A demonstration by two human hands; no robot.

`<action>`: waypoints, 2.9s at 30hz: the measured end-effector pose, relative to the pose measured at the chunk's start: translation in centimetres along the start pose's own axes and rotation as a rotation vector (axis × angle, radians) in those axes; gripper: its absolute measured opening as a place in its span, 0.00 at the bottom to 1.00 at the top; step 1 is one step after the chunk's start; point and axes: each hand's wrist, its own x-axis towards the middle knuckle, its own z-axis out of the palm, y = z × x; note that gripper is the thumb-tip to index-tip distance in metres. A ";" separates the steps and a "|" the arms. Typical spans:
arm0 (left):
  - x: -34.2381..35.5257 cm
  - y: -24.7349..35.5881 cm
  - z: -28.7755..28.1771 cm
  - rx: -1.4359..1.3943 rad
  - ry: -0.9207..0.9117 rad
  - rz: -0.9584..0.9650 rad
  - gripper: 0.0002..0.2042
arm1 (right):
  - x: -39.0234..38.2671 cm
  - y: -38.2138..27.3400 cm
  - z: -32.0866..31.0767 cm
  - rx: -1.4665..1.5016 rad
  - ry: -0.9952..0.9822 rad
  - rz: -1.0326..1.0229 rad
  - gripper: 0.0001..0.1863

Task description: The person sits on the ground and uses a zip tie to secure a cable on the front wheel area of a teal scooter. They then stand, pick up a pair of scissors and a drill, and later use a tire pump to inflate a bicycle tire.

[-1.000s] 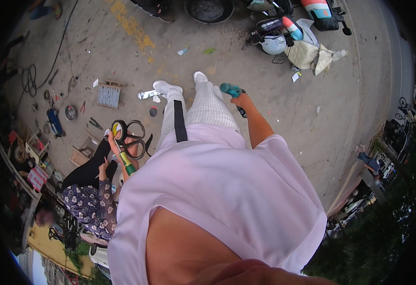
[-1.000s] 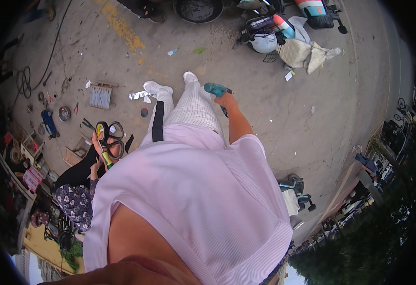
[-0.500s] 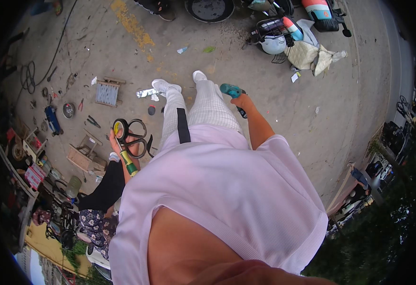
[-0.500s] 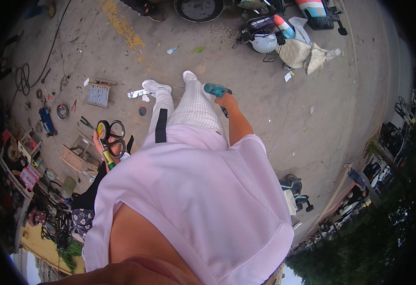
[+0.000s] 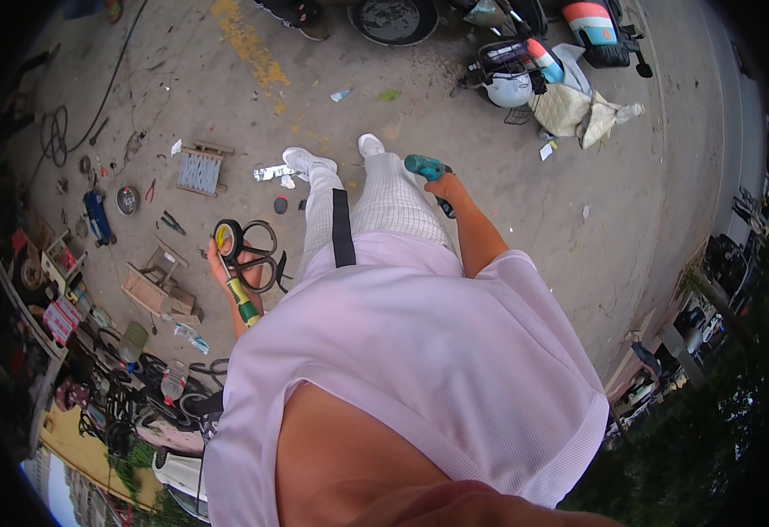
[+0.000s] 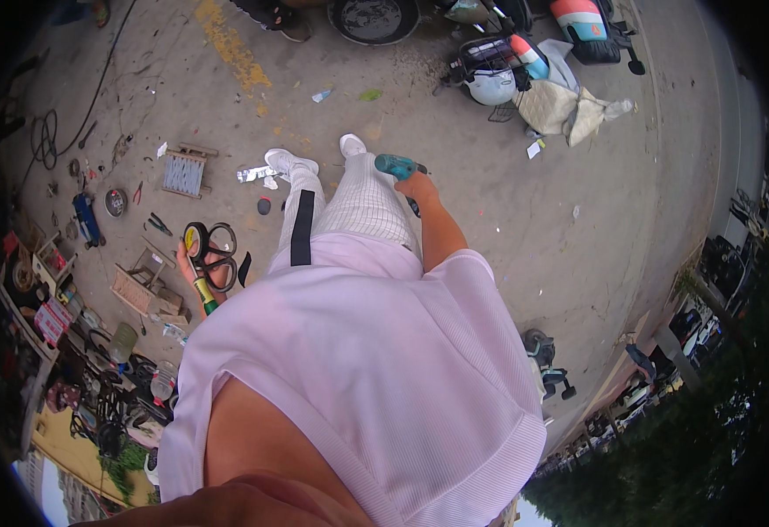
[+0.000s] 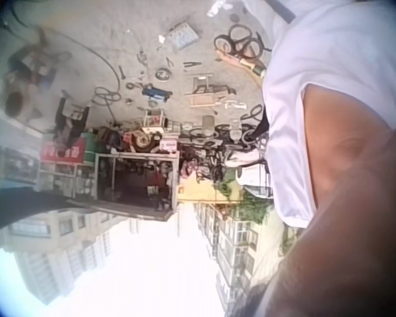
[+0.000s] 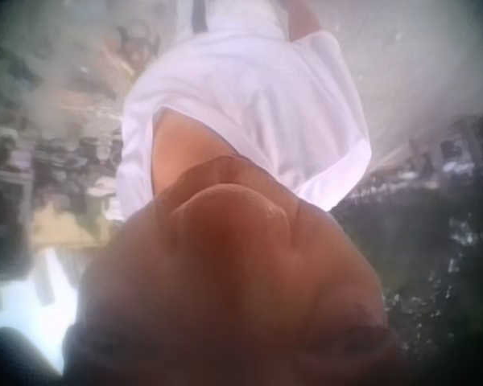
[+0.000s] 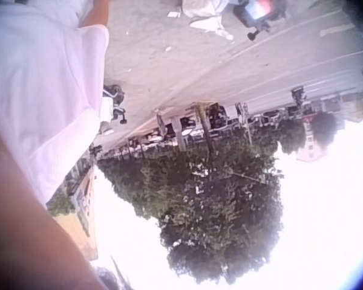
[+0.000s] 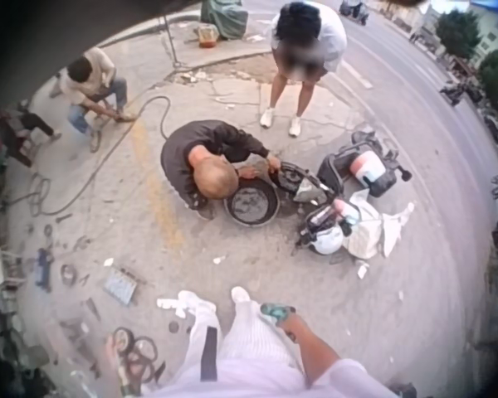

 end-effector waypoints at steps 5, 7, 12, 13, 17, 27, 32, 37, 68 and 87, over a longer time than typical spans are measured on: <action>-0.3 -0.7 1.1 -0.014 0.048 0.015 0.16 | -1.2 -1.3 -0.9 -0.025 0.015 -0.009 0.24; -0.4 -1.0 1.4 -0.008 0.058 0.021 0.16 | -0.7 -1.2 -0.8 -0.017 0.007 -0.010 0.23; -0.7 -0.8 1.2 0.002 0.168 0.091 0.16 | -0.1 -1.2 -0.3 -0.022 -0.006 -0.008 0.24; -0.9 -0.9 1.2 0.013 0.159 0.091 0.16 | -0.2 -1.2 -0.2 -0.024 -0.003 -0.018 0.24; -1.3 -1.0 1.3 0.041 0.128 0.077 0.16 | 0.9 -1.0 0.5 -0.036 -0.030 -0.016 0.26; -1.7 -1.2 1.2 0.011 0.127 0.058 0.16 | 1.6 -1.4 0.9 -0.073 -0.017 -0.006 0.28; -1.4 -1.6 0.9 -0.006 0.188 0.112 0.17 | 1.7 -1.6 0.4 -0.063 -0.012 -0.021 0.28; -1.4 -1.8 1.1 0.002 0.142 0.092 0.16 | 1.1 -2.1 -0.4 -0.065 -0.004 -0.024 0.28; -1.4 -3.6 2.7 -0.007 0.157 0.055 0.17 | 0.5 -2.0 -1.3 -0.112 -0.007 0.003 0.27; -1.4 -3.5 1.9 -0.031 0.075 0.099 0.17 | 2.7 -1.2 -1.9 -0.118 0.096 -0.060 0.27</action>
